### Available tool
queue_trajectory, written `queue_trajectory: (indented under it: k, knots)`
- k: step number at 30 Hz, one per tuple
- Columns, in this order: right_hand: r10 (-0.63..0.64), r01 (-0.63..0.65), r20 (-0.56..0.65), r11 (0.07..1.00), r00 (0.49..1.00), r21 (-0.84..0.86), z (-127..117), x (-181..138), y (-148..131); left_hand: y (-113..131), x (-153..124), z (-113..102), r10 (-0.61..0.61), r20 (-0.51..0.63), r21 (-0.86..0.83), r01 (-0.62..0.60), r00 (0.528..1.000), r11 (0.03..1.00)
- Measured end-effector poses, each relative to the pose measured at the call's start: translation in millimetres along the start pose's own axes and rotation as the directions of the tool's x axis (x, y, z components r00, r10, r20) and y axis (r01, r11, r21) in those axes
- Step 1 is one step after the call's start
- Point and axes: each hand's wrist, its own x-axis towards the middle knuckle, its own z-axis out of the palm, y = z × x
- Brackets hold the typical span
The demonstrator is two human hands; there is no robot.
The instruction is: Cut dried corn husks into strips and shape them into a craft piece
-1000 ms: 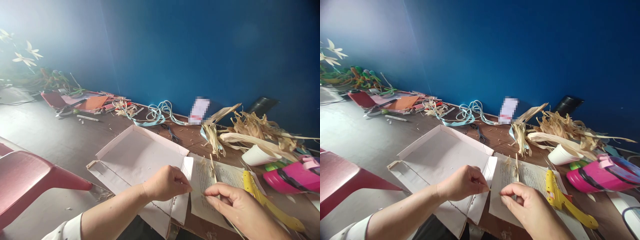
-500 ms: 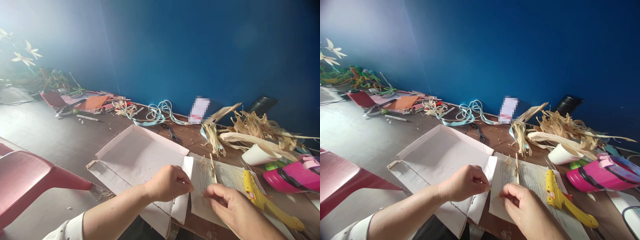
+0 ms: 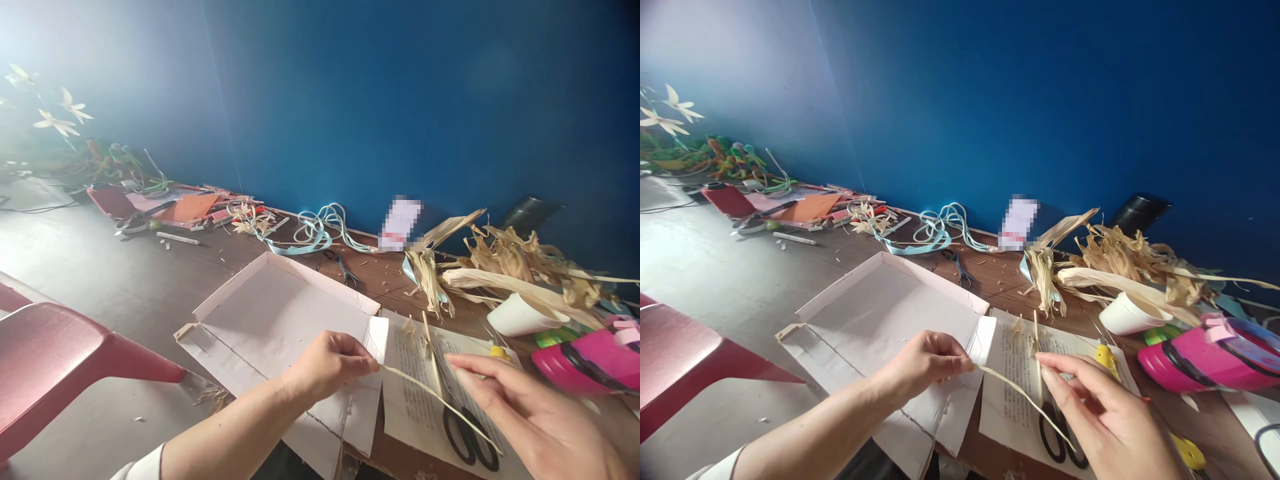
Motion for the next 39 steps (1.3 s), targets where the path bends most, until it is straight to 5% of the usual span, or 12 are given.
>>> queue_trajectory:
  k: [2,5,9,15,19,23,26,28,32,35,39]
  knots:
    - [-0.101,0.094,-0.146,0.994,0.984,-0.050,-2.3,-4.8,0.0,-1.0,-1.2,0.7,0.000,-0.004,-0.074,-0.001,1.000,0.997]
    - [-0.157,0.158,-0.039,0.987,0.987,0.028,5.7,-9.6,-8.3,-2.1,-3.0,3.4,0.019,0.006,-0.146,-0.018,1.000,0.989]
    - [-0.013,-0.016,0.190,0.989,0.982,0.149,18.9,-6.8,-14.7,-2.7,-4.6,7.5,0.012,0.025,-0.245,-0.005,1.000,0.970]
    - [0.179,-0.160,0.015,0.829,0.984,0.535,27.3,-1.0,2.7,-5.7,-7.3,9.8,-0.059,0.021,-0.441,0.062,0.998,0.895]
    - [0.248,-0.308,0.186,0.680,0.951,0.665,42.7,-9.5,-2.4,-7.1,-9.4,16.0,-0.087,0.055,-0.540,0.103,0.995,0.835]
    - [0.229,-0.292,0.183,0.696,0.956,0.656,59.4,-17.5,-16.8,-5.2,-11.5,25.4,-0.108,0.093,-0.542,0.141,0.990,0.828]
    - [0.243,-0.247,0.090,0.759,0.966,0.602,62.8,-15.0,-21.7,-3.1,-14.0,28.7,-0.096,0.120,-0.408,0.137,0.988,0.903]
    - [0.228,-0.223,0.066,0.783,0.971,0.581,61.2,-11.3,-22.1,-2.2,-16.4,29.3,-0.013,0.078,-0.176,0.027,0.997,0.984]
    - [0.195,-0.190,0.048,0.829,0.980,0.526,56.0,-6.4,-20.1,-3.4,-20.7,32.5,0.382,-0.049,0.308,-0.350,0.923,0.885]
    - [0.204,-0.188,0.023,0.844,0.979,0.502,53.6,-5.3,-18.1,-4.9,-21.3,38.5,0.463,-0.091,0.433,-0.384,0.882,0.816]
    - [0.209,-0.202,0.040,0.855,0.977,0.478,53.0,-4.4,-16.0,-3.8,-19.1,46.8,0.419,-0.109,0.410,-0.344,0.901,0.845]
